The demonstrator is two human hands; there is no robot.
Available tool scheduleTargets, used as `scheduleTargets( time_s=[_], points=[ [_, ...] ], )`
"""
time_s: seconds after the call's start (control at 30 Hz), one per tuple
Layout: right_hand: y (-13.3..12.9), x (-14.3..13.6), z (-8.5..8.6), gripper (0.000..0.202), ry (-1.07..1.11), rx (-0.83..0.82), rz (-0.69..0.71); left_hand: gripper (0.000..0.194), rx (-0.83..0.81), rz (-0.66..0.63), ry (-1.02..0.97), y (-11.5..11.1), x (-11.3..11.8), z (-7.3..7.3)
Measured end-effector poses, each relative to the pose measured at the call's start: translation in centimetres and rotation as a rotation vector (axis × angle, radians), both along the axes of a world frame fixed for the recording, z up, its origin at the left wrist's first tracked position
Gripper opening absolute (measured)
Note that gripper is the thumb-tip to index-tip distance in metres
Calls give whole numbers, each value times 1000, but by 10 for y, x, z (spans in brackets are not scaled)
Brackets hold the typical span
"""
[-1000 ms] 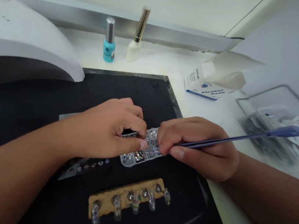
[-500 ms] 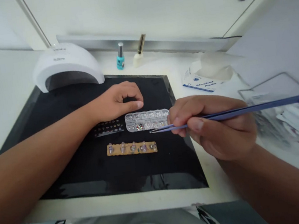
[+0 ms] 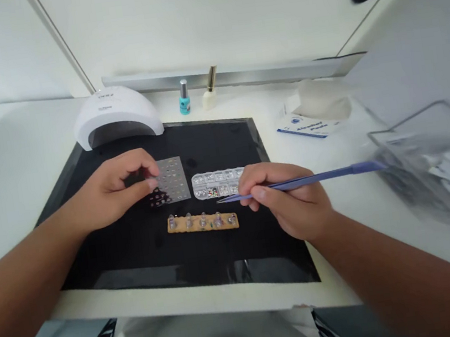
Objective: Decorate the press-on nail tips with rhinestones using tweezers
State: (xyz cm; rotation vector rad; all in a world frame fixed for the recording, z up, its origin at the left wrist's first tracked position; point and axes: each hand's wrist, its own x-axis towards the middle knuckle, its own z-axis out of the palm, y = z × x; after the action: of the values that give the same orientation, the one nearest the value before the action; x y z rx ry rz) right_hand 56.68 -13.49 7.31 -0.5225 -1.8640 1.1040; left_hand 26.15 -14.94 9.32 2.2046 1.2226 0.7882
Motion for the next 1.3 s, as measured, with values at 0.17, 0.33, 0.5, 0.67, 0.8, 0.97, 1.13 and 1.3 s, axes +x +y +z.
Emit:
scheduleTargets(
  time_s=[0.17, 0.33, 0.5, 0.67, 0.8, 0.97, 1.13, 1.3],
  points=[
    [-1, 1, 7, 14, 19, -7, -5, 8, -77, -88, 115, -25, -9, -2],
    [5, -8, 30, 11, -63, -1, 102, 12, -69, -186, 324, -35, 6, -17],
    [26, -28, 32, 9, -87, -53, 154, 8, 0, -128, 340, -33, 12, -30],
    [38, -33, 13, 16, -15, -116, 217, 3, -68, -270, 271, -30, 9, -25],
    [40, -28, 5, 13, 65, -116, 195, 16, -165, -342, 174, -26, 7, -20],
    [41, -28, 6, 11, 12, -28, 256, 28, -152, -309, 222, -24, 10, -22],
    [41, -32, 6, 11, -63, -8, 224, 27, -142, -261, 251, -26, 11, -25],
    [43, -35, 6, 8, -118, -6, 253, 28, -140, -234, 206, -26, 11, -26]
  ],
)
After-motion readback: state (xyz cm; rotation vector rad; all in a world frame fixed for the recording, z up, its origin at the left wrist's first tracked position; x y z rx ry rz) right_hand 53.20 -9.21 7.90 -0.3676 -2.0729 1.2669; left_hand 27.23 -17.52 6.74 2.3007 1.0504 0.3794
